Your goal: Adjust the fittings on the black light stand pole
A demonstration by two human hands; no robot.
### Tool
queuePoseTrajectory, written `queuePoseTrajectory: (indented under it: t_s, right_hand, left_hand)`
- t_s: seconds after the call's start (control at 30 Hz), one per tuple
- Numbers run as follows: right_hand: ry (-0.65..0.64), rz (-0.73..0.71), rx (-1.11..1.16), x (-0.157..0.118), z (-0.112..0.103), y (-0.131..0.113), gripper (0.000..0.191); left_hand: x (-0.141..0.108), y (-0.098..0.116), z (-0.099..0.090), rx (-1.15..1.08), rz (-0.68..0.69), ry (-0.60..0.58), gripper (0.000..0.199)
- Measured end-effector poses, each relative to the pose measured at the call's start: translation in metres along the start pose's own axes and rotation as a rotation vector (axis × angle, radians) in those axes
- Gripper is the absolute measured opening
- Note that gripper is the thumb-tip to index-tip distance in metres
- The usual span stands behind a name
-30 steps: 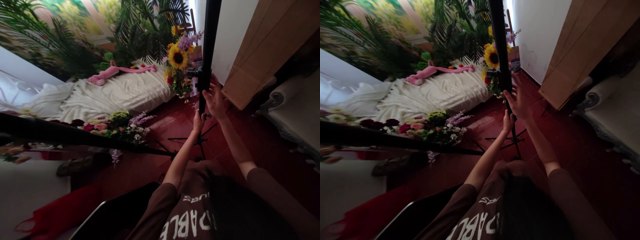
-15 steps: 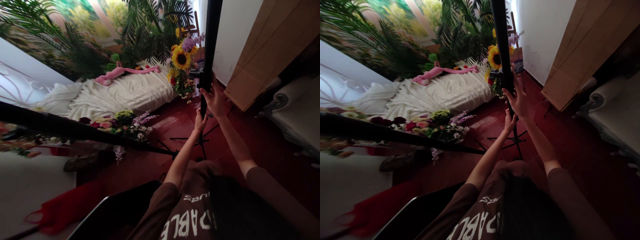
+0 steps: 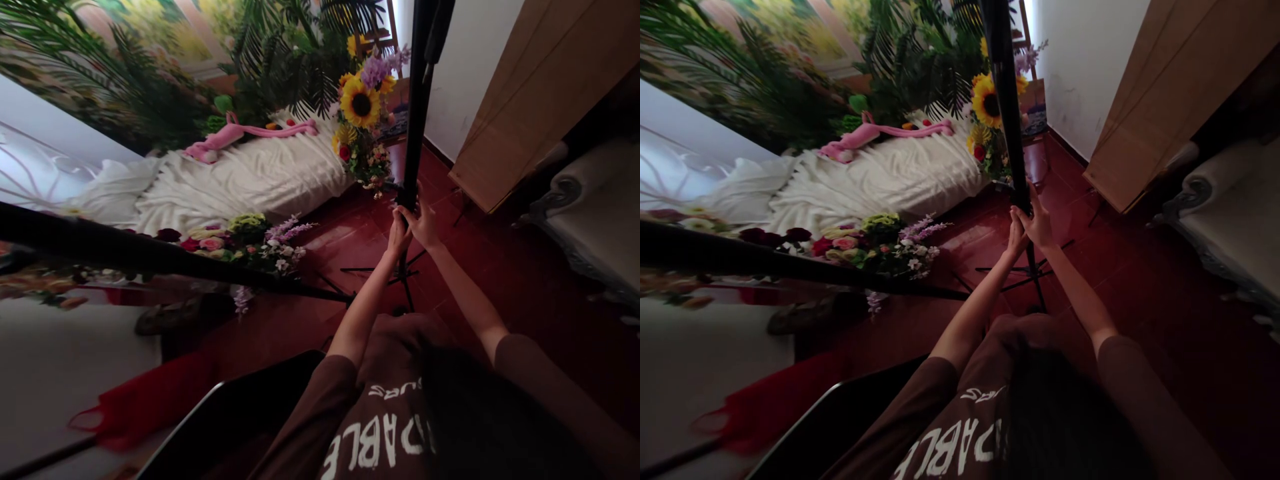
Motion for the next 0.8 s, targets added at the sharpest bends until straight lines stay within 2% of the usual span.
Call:
queuePoseTrajectory:
  t_s: [0.13, 0.23, 0.33, 0.47, 0.6, 0.8]
  right_hand:
    - [-0.006, 0.0, 0.021, -0.001, -0.007, -0.002, 0.067]
    - [-0.017, -0.009, -0.052, -0.015, -0.019, 0.002, 0.064]
    - [-0.019, 0.014, -0.115, -0.036, -0.03, 0.017, 0.056]
    - [-0.009, 0.04, -0.043, -0.054, -0.034, 0.04, 0.039]
    - [0.045, 0.057, 0.026, -0.052, -0.037, 0.051, 0.033]
    - [0.045, 0.22, 0.005, -0.036, -0.037, 0.062, 0.033]
  left_hand:
    - [0.0, 0.004, 0.0, -0.003, 0.049, 0.022, 0.053]
    - [0.0, 0.008, 0.0, 0.031, 0.087, 0.043, 0.048]
    - [-0.001, 0.009, -0.001, 0.064, 0.107, 0.078, 0.043]
    - [-0.002, 0.007, -0.002, 0.071, 0.075, 0.099, 0.039]
    - [-0.002, 0.004, -0.001, 0.086, 0.026, 0.086, 0.04]
    - [-0.002, 0.003, -0.002, 0.109, -0.006, 0.079, 0.041]
Point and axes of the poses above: each hand's wrist, its own x-axis towards the middle knuckle, its own z-axis out of the palm, y = z × x, the point moved 7 cm from there along x, towards the middle knuckle, and after that the axes turned 7 degrees about -z, right-handed, at the moved point
